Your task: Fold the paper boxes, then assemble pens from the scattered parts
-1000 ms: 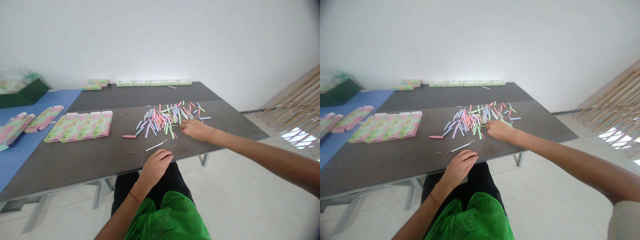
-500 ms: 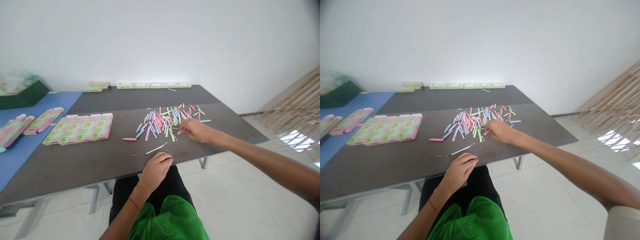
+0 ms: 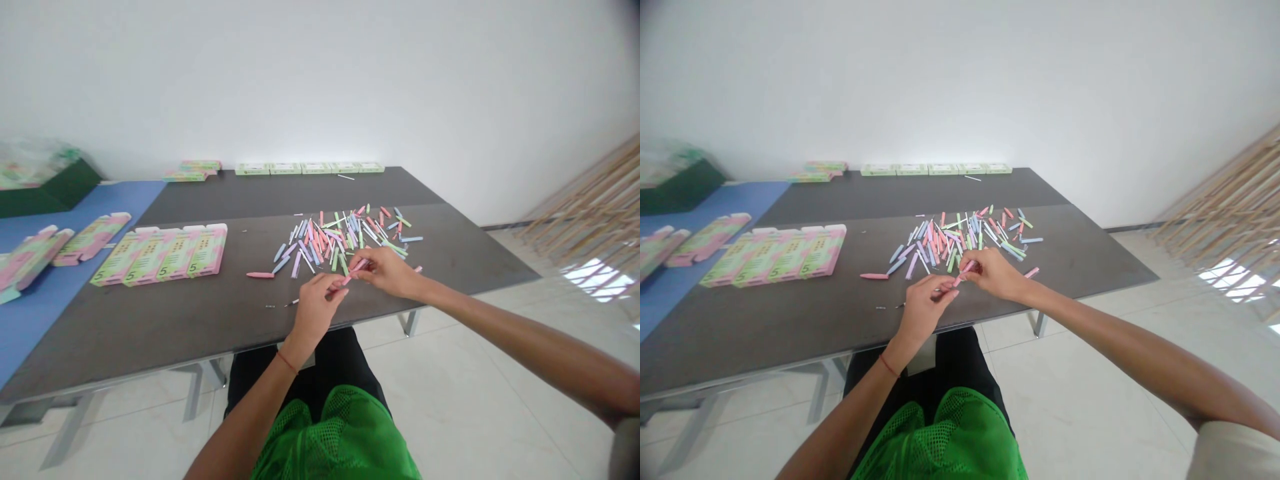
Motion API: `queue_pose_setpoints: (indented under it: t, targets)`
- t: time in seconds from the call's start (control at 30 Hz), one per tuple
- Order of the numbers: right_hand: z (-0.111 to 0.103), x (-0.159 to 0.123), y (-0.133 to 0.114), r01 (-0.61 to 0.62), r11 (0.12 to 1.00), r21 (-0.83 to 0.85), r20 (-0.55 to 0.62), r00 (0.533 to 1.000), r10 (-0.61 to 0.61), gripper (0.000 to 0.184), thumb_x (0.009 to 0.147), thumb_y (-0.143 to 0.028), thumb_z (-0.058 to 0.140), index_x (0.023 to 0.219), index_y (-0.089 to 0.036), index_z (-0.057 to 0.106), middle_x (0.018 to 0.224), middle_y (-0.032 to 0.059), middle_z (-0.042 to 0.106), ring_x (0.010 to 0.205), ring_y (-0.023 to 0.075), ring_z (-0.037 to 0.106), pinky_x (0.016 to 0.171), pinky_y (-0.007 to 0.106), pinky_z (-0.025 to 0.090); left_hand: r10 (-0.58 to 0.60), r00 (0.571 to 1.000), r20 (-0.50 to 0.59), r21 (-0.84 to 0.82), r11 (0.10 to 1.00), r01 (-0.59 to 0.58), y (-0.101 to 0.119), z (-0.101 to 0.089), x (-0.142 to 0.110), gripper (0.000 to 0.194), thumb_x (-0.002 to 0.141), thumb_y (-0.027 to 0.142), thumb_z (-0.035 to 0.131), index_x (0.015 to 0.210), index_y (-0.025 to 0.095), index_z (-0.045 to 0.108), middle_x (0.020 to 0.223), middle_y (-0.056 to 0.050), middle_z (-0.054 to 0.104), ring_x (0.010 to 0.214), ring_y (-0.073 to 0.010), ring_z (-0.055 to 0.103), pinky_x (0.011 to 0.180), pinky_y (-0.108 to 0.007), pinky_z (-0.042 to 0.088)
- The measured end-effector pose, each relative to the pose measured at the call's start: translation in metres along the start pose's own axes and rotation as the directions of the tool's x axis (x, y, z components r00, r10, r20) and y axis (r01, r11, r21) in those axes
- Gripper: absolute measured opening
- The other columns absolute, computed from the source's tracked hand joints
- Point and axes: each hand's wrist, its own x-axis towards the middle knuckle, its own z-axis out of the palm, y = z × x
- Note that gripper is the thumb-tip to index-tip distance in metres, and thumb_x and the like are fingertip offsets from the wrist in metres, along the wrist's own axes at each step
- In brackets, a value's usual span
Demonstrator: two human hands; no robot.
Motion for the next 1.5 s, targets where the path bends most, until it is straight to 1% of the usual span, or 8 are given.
queue_pose_setpoints:
  t: [0.27,0.43,0.57,0.73,0.93,1.13,1.3,1.5]
  targets:
    - [-0.022,-0.015,0.05,-0.199,0.97,0.138,-0.137,0.966,0.218,0.021,0.074,-0.036,0.081,0.083,-0.018,0.076,0.072,0.0032,0.073,0.074,0.021,0.07,0.064,0.028,0.053,0.114,0.965,0.235,0.109,0.984,-0.143,-0.008,-0.006,-0.004,0.02,0.094,0.01,0.063,0.109,0.019,0.073,0.104,-0.006,0.075,0.09,-0.0185,0.072,0.085,-0.033,0.06]
    - [-0.077,-0.038,0.106,-0.207,0.976,0.061,-0.278,0.936,0.216,0.03,0.072,-0.047,0.084,0.082,-0.019,0.08,0.088,0.0078,0.076,0.08,0.0223,0.068,0.072,0.033,0.052,0.3,0.8,0.52,0.158,0.887,-0.435,-0.001,-0.025,-0.001,0.032,0.102,0.011,0.047,0.123,0.021,0.07,0.117,-0.009,0.072,0.11,-0.0221,0.065,0.101,-0.039,0.053]
    - [-0.109,-0.061,0.145,-0.262,0.965,-0.03,-0.327,0.915,0.238,0.043,0.067,-0.063,0.084,0.082,-0.022,0.083,0.093,0.0101,0.075,0.088,0.0253,0.066,0.079,0.037,0.05,0.323,0.701,0.636,0.092,0.87,-0.484,-0.007,-0.036,-0.002,0.038,0.1,0.007,0.044,0.122,0.022,0.071,0.122,-0.008,0.07,0.115,-0.0209,0.064,0.105,-0.037,0.052]
    - [-0.119,-0.08,0.17,-0.304,0.952,0.022,-0.22,0.928,0.301,0.056,0.058,-0.074,0.086,0.081,-0.023,0.085,0.091,0.0099,0.073,0.087,0.0265,0.066,0.083,0.04,0.051,0.295,0.713,0.636,0.043,0.909,-0.415,-0.01,-0.041,-0.003,0.046,0.097,0.001,0.038,0.122,0.02,0.072,0.131,-0.008,0.07,0.126,-0.02,0.063,0.111,-0.035,0.049]
    - [-0.112,-0.086,0.181,-0.264,0.965,-0.014,-0.179,0.95,0.257,0.061,0.068,-0.078,0.077,0.089,-0.022,0.085,0.099,0.0117,0.073,0.088,0.0255,0.068,0.082,0.04,0.052,0.321,0.7,0.639,0.073,0.88,-0.47,-0.018,-0.036,-0.011,0.034,0.102,0.008,0.044,0.114,0.018,0.073,0.125,-0.006,0.075,0.129,-0.0184,0.064,0.115,-0.032,0.049]
    - [-0.112,-0.085,0.173,-0.232,0.95,-0.209,-0.265,0.948,0.174,0.056,0.08,-0.071,0.072,0.106,-0.023,0.083,0.109,0.0132,0.075,0.093,0.0283,0.069,0.079,0.04,0.053,0.301,0.758,0.579,0.344,0.753,-0.562,-0.015,-0.043,-0.029,0.03,0.102,0.009,0.049,0.121,0.017,0.071,0.129,-0.007,0.073,0.128,-0.0214,0.065,0.112,-0.036,0.053]
    - [-0.095,-0.06,0.126,-0.157,0.867,-0.473,-0.464,0.881,-0.094,0.034,0.094,-0.051,0.065,0.105,-0.023,0.082,0.103,0.0127,0.074,0.096,0.0314,0.068,0.084,0.046,0.053,0.235,0.836,0.497,0.596,0.607,-0.525,-0.014,-0.068,-0.022,0.033,0.101,0.012,0.055,0.131,0.017,0.067,0.142,-0.01,0.066,0.141,-0.0285,0.054,0.117,-0.048,0.047]
    - [-0.042,-0.003,0.036,0.207,0.766,-0.608,-0.197,0.896,-0.398,0.021,0.099,-0.031,0.063,0.106,-0.021,0.079,0.102,0.0114,0.072,0.095,0.0289,0.063,0.088,0.046,0.05,0.17,0.78,0.602,0.51,0.67,-0.54,-0.034,-0.102,-0.013,0.041,0.101,0.006,0.051,0.137,0.018,0.065,0.146,-0.009,0.064,0.141,-0.022,0.055,0.121,-0.041,0.044]
